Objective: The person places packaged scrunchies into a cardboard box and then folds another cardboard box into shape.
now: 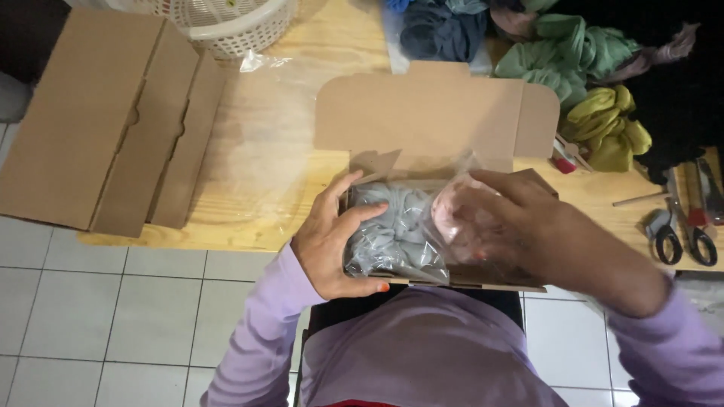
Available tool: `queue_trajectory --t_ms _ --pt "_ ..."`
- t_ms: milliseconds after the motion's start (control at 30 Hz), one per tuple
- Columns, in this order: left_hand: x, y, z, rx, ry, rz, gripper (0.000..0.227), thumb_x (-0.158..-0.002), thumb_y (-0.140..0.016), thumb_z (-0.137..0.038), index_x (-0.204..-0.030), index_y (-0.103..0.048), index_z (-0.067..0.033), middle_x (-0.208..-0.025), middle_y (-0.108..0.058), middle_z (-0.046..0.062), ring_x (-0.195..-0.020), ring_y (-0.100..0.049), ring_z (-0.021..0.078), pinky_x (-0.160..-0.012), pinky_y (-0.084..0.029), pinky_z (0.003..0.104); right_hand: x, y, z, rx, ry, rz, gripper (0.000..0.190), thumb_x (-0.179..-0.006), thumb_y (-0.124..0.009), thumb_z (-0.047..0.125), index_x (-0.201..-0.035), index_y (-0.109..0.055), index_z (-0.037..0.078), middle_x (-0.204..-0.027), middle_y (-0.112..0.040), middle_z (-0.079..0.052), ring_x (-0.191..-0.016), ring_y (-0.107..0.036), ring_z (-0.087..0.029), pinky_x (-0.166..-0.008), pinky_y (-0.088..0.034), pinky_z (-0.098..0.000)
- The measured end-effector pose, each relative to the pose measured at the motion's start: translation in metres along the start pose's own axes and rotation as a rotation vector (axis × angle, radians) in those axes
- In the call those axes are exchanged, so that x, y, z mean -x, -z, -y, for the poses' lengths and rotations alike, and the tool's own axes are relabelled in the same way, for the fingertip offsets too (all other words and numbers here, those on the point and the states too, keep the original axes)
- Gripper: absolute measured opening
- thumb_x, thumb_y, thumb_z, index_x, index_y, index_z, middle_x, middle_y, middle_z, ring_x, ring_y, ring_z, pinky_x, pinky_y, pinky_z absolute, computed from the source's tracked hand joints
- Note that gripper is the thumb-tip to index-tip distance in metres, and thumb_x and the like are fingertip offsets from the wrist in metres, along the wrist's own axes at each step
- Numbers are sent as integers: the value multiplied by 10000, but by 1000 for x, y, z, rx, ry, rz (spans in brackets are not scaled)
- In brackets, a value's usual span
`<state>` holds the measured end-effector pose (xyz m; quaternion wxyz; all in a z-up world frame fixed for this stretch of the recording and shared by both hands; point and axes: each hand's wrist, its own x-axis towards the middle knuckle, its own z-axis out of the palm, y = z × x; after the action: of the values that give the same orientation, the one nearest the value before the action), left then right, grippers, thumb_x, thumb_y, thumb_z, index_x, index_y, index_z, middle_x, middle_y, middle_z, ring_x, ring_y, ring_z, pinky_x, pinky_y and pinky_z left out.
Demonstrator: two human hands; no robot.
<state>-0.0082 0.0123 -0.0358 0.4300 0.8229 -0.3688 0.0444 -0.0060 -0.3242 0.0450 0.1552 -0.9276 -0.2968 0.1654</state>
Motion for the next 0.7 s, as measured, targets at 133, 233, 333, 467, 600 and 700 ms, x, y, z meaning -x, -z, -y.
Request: queue_trajectory --t_ms 133,233,333,467,600,700 --pt "1 -1 2 -8 11 10 941 -695 -838 -609 -1444 -519 -137 -1587 -246 273 -1528 -299 495 -1231 -324 645 0 -14 -5 76 326 -75 719 -876 -708 276 -1530 -456 117 -1598 -432 -174 -1488 -338 -435 -1165 -364 -515" --pt "3 -2 2 -29 22 5 951 -687 -845 -616 -1443 -528 -132 -1594 -243 273 -1528 -306 495 -1226 -330 642 -6 -2 12 -5 411 -84 546 -876 -731 295 -1364 -575 104 -1515 -539 -141 -1456 -410 -404 -1208 -287 -505" --pt "1 0 -1 -20 18 12 946 -696 -838 -621 -1445 -524 -135 -1596 -244 271 -1524 -313 491 -1219 -341 639 0 -11 3 -61 380 -3 372 -921 -693 299 -1275 -686 188 -1535 -516 -57 -1504 -311 -351 -1185 -176 -588" --pt "2 -2 3 -25 35 32 976 -683 -844 -631 -1453 -519 -127 -1597 -216 261 -1528 -291 500 -1217 -325 677 18 8 7 -134 373 -90 732 -885 -745 280 -1547 -453 168 -1676 -338 -129 -1576 -254 -344 -1266 -82 -593" --pt "2 -2 2 -26 23 10 947 -698 -808 -648 -1437 -538 -120 -1592 -241 290 -1520 -305 511 -1215 -328 655 31 11 -4 -67 117 -370 657 -797 -757 118 -1421 -552 135 -1561 -510 -183 -1426 -523 -371 -904 -630 -344" --pt "0 -2 2 -18 22 28 974 -673 -838 -630 -1443 -523 -123 -1591 -236 281 -1524 -295 505 -1217 -329 650 11 13 -4 -75 16 -494 365 -947 -670 91 -1312 -669 77 -1383 -654 -153 -1237 -656 -309 -1019 -527 -417"
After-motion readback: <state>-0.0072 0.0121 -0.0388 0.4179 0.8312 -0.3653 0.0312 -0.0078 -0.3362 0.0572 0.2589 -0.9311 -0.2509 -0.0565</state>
